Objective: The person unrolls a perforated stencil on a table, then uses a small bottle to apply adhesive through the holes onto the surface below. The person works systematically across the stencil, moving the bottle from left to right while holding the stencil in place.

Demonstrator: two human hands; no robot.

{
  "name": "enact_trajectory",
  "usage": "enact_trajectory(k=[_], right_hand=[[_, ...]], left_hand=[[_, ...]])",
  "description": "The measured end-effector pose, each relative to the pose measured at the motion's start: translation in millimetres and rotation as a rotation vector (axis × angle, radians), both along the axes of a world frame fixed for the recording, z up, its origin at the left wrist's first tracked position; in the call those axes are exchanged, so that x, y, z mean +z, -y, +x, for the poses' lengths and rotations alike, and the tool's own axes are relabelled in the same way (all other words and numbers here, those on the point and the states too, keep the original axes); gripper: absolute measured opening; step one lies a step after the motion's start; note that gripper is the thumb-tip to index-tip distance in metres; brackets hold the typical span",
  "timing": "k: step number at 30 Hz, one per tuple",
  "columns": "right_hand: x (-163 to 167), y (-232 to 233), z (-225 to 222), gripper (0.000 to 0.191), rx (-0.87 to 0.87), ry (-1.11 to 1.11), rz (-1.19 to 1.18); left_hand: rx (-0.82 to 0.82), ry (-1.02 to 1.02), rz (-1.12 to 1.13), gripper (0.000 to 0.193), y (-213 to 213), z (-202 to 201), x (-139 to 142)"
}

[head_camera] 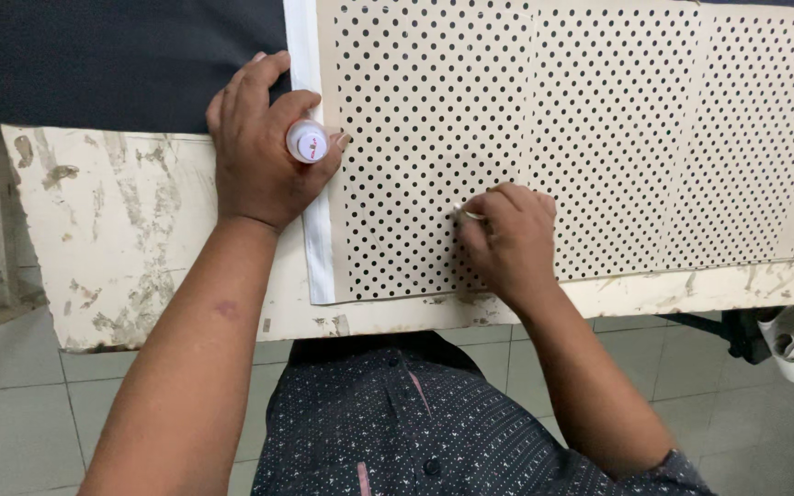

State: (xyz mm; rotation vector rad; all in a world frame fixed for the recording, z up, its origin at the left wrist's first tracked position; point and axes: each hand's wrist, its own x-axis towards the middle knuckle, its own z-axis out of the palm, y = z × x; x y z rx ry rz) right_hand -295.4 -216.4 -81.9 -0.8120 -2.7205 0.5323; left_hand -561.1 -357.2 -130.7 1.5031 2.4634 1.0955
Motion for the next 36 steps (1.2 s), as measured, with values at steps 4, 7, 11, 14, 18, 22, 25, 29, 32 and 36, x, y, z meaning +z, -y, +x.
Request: enact_trajectory(k=[4,7,11,14,18,22,25,29,32,36], right_hand=[[15,-2,39,0.011,-0.332,-0.093,-0.408],[16,0,53,0.012,-0.557,-0.295,-0.793],[19,21,62,0.019,-0.653,-0.416,-0.954],[21,45,55,0.024,-0.763,-0.415,-1.009],[28,74,42,0.028,-0.816,-0.454,-1.010],[34,105,30,0.028,-0.875,-0.601,-1.049],[37,126,20,0.024,-0.901,-0.679,-1.087],[44,148,6,0.022,-0.819,-0.756,-1.081],[50,155,0,0.021,-0.760,-0.726,-1.071],[47,158,-6,0.020,-0.757,-0.696,-1.019]], left_hand=[[-0.007,-0.010,0.020,0.041,2,2,0],[-0.023,-0.009,0.044,0.049,1,1,4],[-0.045,-0.012,0.076,0.052,-1,-1,9],[-0.075,0.006,0.097,0.050,-1,-1,10],[-0.140,0.043,0.145,0.045,3,-6,14],[-0.237,0.112,0.105,0.039,13,-8,29],[-0.409,0.051,0.016,0.043,28,0,48],[-0.602,0.089,-0.074,0.045,44,24,70],[-0.641,0.056,-0.049,0.049,44,36,80],[-0.669,0.014,-0.011,0.052,40,41,84]])
